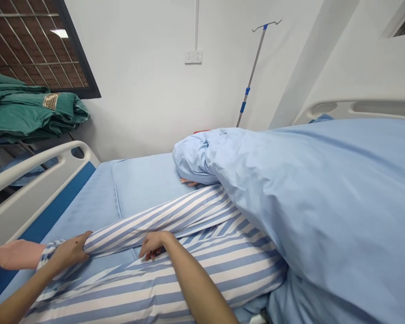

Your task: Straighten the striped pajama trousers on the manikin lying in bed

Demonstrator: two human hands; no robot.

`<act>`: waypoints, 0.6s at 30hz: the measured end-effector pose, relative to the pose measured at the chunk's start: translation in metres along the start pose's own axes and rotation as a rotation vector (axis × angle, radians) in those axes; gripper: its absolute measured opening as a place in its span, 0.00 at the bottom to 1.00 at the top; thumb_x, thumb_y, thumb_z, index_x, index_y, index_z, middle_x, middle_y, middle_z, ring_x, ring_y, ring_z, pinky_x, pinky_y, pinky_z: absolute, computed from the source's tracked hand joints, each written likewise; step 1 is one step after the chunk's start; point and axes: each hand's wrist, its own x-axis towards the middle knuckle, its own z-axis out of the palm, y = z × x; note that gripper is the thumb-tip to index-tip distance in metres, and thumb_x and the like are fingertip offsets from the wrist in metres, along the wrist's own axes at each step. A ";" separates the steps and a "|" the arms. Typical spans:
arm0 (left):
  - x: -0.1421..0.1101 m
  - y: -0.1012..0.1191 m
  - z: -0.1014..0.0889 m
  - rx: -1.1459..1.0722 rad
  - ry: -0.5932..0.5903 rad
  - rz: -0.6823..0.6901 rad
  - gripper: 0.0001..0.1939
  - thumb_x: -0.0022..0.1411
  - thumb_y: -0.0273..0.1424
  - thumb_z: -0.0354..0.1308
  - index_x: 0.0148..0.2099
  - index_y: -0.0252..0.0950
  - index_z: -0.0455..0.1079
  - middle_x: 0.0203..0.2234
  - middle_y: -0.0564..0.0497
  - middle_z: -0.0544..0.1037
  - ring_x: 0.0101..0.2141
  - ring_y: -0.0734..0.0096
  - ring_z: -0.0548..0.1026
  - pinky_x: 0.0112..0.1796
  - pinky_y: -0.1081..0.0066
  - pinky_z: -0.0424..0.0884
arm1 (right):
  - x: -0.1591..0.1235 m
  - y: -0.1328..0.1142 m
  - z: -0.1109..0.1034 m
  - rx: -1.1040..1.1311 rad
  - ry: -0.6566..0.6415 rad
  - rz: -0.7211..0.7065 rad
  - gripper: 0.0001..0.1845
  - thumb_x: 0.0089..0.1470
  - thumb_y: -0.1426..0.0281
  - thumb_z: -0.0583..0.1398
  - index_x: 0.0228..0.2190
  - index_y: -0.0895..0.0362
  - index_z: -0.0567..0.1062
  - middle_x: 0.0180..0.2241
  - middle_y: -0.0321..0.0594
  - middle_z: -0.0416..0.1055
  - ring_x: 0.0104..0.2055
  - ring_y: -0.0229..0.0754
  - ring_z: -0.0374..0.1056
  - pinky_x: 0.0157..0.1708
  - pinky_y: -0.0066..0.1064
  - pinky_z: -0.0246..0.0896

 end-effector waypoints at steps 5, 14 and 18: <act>0.003 -0.007 -0.022 0.030 -0.041 0.013 0.37 0.42 0.34 0.51 0.59 0.33 0.58 0.48 0.37 0.72 0.45 0.48 0.71 0.39 0.61 0.65 | 0.002 0.001 0.002 -0.041 -0.014 0.046 0.10 0.41 0.63 0.63 0.23 0.58 0.72 0.22 0.32 0.70 0.18 0.30 0.64 0.16 0.21 0.49; -0.022 -0.003 -0.134 0.160 0.063 0.100 0.30 0.41 0.38 0.54 0.50 0.37 0.64 0.39 0.41 0.75 0.36 0.52 0.73 0.30 0.65 0.64 | 0.013 0.007 -0.001 0.170 0.457 -0.041 0.11 0.41 0.69 0.61 0.31 0.59 0.72 0.22 0.34 0.70 0.20 0.33 0.65 0.18 0.22 0.54; -0.028 0.001 -0.144 0.151 0.100 0.070 0.28 0.39 0.37 0.55 0.47 0.37 0.66 0.37 0.43 0.76 0.35 0.54 0.73 0.30 0.66 0.64 | 0.011 0.000 -0.002 0.224 0.563 -0.135 0.06 0.43 0.68 0.59 0.24 0.59 0.72 0.29 0.37 0.72 0.27 0.34 0.67 0.20 0.22 0.56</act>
